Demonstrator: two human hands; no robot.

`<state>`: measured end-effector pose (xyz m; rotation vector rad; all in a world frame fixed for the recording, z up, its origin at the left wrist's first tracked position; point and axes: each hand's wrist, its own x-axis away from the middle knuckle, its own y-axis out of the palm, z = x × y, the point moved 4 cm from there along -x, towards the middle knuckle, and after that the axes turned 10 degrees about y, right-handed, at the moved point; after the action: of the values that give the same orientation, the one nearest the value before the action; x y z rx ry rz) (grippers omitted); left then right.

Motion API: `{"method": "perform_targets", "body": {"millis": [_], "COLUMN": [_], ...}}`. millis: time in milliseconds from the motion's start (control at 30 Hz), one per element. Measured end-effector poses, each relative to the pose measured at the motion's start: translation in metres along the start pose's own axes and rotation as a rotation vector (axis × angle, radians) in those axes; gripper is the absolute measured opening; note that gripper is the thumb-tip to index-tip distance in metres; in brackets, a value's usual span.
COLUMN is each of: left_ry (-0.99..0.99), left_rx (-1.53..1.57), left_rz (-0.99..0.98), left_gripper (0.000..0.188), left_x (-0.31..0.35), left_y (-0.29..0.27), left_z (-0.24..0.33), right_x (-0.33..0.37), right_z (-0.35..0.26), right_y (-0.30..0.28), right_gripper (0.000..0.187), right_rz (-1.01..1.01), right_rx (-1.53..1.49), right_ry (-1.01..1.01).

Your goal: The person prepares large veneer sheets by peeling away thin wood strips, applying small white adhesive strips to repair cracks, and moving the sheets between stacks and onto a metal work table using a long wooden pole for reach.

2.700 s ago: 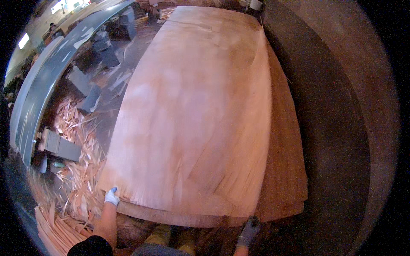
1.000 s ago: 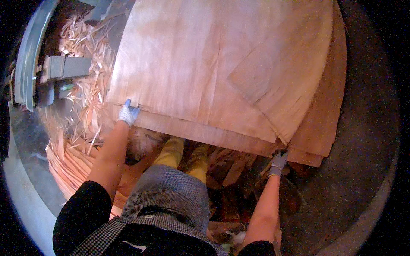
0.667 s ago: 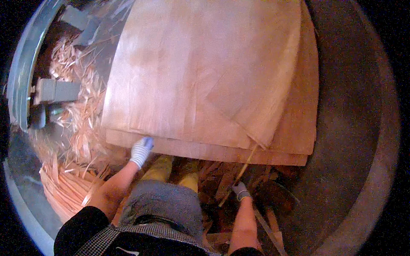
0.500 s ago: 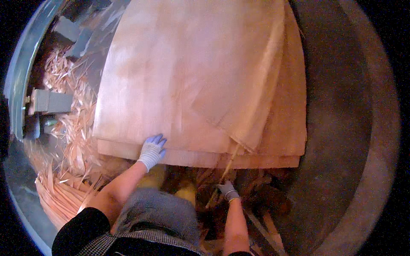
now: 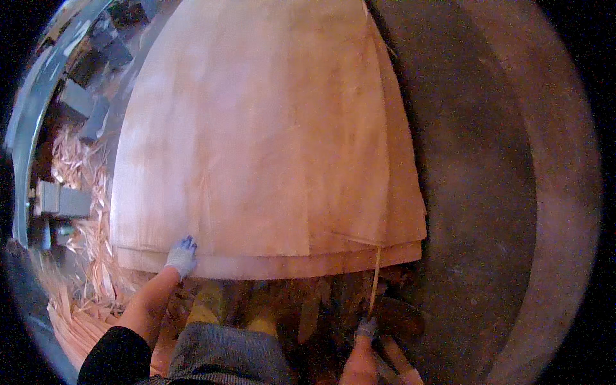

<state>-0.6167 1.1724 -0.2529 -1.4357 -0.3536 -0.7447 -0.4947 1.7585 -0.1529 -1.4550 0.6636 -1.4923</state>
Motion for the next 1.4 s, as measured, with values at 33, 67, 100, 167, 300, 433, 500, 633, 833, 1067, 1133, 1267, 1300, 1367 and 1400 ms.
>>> {"method": "perform_targets", "body": {"millis": [33,67,100,167,300,433,500,633,833,1067,1133,1267,1300,1367,1400], "left_ry": [0.008,0.024,-0.050,-0.189,-0.170,-0.062,-0.061,-0.182,-0.341,-0.489,-0.518,-0.846,-0.895,-1.001,-1.023], "left_rx": [-0.005,-0.014,0.040,0.171,0.232,0.245,0.278,0.489,0.742,1.110,1.243,1.541,1.646,2.015,2.191], "left_rz": [-0.039,-0.079,-0.079,-0.075,0.073,0.078,0.046,-0.019,0.001,0.299,0.460,0.750,0.795,1.027,1.094], "left_gripper": [0.053,0.053,0.053,0.052,0.049,0.048,0.048,0.051,0.048,0.053,0.053,0.053,0.055,0.048,0.044], "left_x": [-0.007,-0.018,-0.011,0.002,0.011,0.059,0.071,0.096,0.131,0.142,0.132,0.101,0.096,0.078,0.066], "left_y": [-0.011,-0.021,-0.022,-0.021,-0.037,-0.024,-0.022,0.011,0.050,0.036,0.075,0.104,0.118,0.132,0.122], "left_z": [0.004,0.012,0.010,0.008,0.035,0.060,0.069,0.051,0.032,-0.005,-0.040,-0.089,-0.111,-0.133,-0.141], "right_x": [-0.046,-0.087,-0.087,-0.058,-0.051,-0.008,-0.007,0.000,0.088,0.120,0.134,0.189,0.217,0.212,0.201], "right_z": [0.049,0.098,0.098,0.083,0.093,0.069,0.067,0.062,0.012,-0.105,-0.119,-0.126,-0.129,-0.119,-0.114], "right_y": [0.012,0.026,0.028,0.002,-0.027,-0.096,-0.110,-0.107,-0.069,-0.029,-0.022,-0.015,-0.008,0.010,0.017], "right_gripper": [0.051,0.051,0.049,0.043,0.037,0.035,0.032,0.032,0.033,0.020,0.019,0.019,0.019,0.041,0.053], "right_rz": [-0.040,-0.079,-0.094,-0.106,0.378,0.386,0.405,0.334,0.078,-0.152,-0.248,-0.301,-0.303,-0.288,-0.262], "right_rx": [0.077,0.150,0.134,0.115,-0.033,-0.120,-0.200,-0.140,-0.374,-0.523,-0.535,-0.520,-0.484,-0.282,-0.202], "right_ry": [-0.046,-0.085,-0.085,-0.085,-0.284,-0.227,-0.282,-0.393,-0.398,-0.623,-0.665,-0.831,-0.884,-0.702,-0.603]}}
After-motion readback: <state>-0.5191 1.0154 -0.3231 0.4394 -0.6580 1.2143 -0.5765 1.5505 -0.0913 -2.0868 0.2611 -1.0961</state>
